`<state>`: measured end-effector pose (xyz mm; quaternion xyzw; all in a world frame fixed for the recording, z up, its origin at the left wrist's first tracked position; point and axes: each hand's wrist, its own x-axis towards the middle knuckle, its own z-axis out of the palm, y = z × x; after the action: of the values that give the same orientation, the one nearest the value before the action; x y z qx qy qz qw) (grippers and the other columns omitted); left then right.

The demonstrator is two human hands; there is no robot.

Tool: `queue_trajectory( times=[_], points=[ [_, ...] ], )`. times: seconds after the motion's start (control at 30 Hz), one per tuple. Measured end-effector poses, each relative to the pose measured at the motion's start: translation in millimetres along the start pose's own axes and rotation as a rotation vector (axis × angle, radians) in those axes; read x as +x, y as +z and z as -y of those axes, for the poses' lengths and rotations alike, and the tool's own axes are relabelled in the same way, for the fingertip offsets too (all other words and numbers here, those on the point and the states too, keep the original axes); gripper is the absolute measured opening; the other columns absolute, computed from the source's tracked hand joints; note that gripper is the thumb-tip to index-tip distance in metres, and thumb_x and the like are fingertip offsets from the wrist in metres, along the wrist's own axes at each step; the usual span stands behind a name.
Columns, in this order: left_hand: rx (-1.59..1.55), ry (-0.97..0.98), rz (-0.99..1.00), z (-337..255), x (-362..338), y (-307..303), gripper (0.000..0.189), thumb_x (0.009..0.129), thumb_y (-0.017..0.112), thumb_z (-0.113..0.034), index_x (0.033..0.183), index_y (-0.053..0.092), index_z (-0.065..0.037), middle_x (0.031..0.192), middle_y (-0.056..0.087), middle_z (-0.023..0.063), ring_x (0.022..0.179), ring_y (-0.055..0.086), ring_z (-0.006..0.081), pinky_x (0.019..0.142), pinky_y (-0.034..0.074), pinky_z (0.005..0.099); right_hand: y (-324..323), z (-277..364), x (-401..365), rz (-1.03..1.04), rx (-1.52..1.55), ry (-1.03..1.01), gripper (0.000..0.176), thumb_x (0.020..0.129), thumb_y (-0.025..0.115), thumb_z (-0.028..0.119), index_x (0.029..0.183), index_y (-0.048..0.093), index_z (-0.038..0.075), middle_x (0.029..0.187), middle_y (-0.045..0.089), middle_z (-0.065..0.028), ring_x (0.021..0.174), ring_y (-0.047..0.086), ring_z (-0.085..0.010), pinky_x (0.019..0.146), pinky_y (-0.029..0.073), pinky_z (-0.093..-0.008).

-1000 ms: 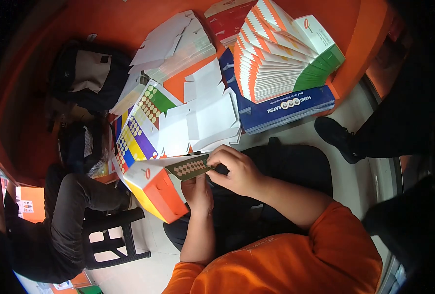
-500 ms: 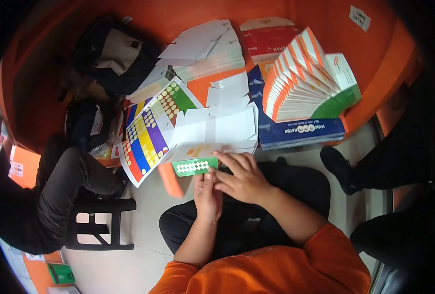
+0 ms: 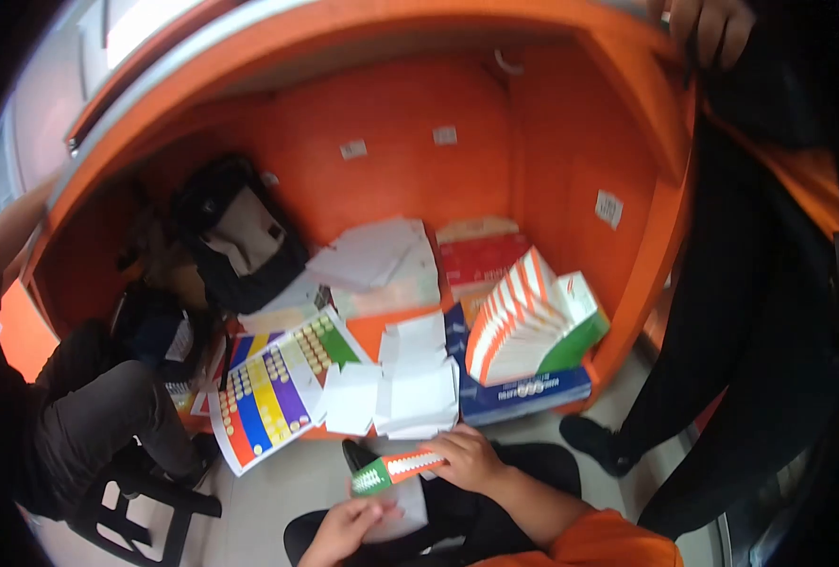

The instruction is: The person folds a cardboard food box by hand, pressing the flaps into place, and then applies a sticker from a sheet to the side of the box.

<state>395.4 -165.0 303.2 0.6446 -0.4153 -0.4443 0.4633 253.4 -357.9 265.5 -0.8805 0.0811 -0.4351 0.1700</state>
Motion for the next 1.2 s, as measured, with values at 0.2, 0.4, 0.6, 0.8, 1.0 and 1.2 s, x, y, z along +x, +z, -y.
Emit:
queue_trajectory(
  times=[0.2,0.4,0.6,0.8,1.0,1.2],
  points=[
    [0.337,0.648,-0.388,-37.9,-44.9,-18.8,0.049,0.084,0.057,-0.03,0.117,0.047,0.003,0.111,0.055,0.0143,0.1,0.054,0.0206,0.083,0.042,0.0295,-46.7,66.6,32.3,0.162,-0.026,-0.171,0.024,0.063,0.072,0.02,0.082,0.06,0.011,0.07,0.057,-0.0014,0.064,0.058,-0.0196,0.061,0.045,-0.03],
    [-0.158,0.792,-0.223,-26.6,-48.4,10.4,0.055,0.083,0.054,-0.046,0.102,0.054,0.005,0.102,0.058,0.017,0.092,0.058,0.0225,0.08,0.045,0.0314,-97.4,144.6,64.1,0.222,0.172,-0.101,0.022,0.067,0.067,0.015,0.084,0.055,0.006,0.08,0.056,-0.0051,0.072,0.058,-0.024,0.061,0.046,-0.0321],
    [-0.074,1.056,-0.249,-23.0,-60.7,28.9,0.054,0.081,0.055,-0.047,0.098,0.056,0.005,0.094,0.059,0.0146,0.081,0.058,0.0215,0.072,0.046,0.0312,-104.9,171.5,52.3,0.118,0.278,-0.187,0.026,0.062,0.075,0.01,0.082,0.059,0.004,0.071,0.056,-0.0066,0.062,0.056,-0.0226,0.052,0.043,-0.0299],
    [-0.349,1.066,-0.485,-1.7,-61.3,25.5,0.035,0.082,0.062,-0.031,0.084,0.057,0.003,0.076,0.06,0.0142,0.056,0.058,0.0179,0.045,0.048,0.0262,-118.0,180.9,54.2,0.368,0.711,-0.216,0.055,0.07,0.073,0.028,0.112,0.051,0.001,0.099,0.054,-0.0104,0.089,0.055,-0.0207,0.075,0.043,-0.0303],
    [-0.401,1.05,-0.471,-5.9,-64.2,31.6,0.036,0.081,0.063,-0.034,0.09,0.054,0.0,0.073,0.058,0.0097,0.056,0.056,0.0153,0.045,0.044,0.0253,-85.0,169.6,26.0,0.209,0.605,-0.209,0.029,0.08,0.063,0.011,0.106,0.057,-0.002,0.092,0.06,-0.0122,0.081,0.058,-0.0221,0.068,0.044,-0.031],
    [-0.087,0.739,-0.261,-22.9,-74.0,35.5,0.047,0.089,0.048,-0.04,0.109,0.05,0.001,0.109,0.052,0.0109,0.101,0.048,0.0193,0.09,0.036,0.0312,-93.2,172.9,23.6,-0.325,0.615,-0.304,0.011,0.079,0.061,0.003,0.089,0.059,-0.002,0.081,0.062,-0.012,0.069,0.06,-0.0219,0.06,0.044,-0.0311]
  ],
)
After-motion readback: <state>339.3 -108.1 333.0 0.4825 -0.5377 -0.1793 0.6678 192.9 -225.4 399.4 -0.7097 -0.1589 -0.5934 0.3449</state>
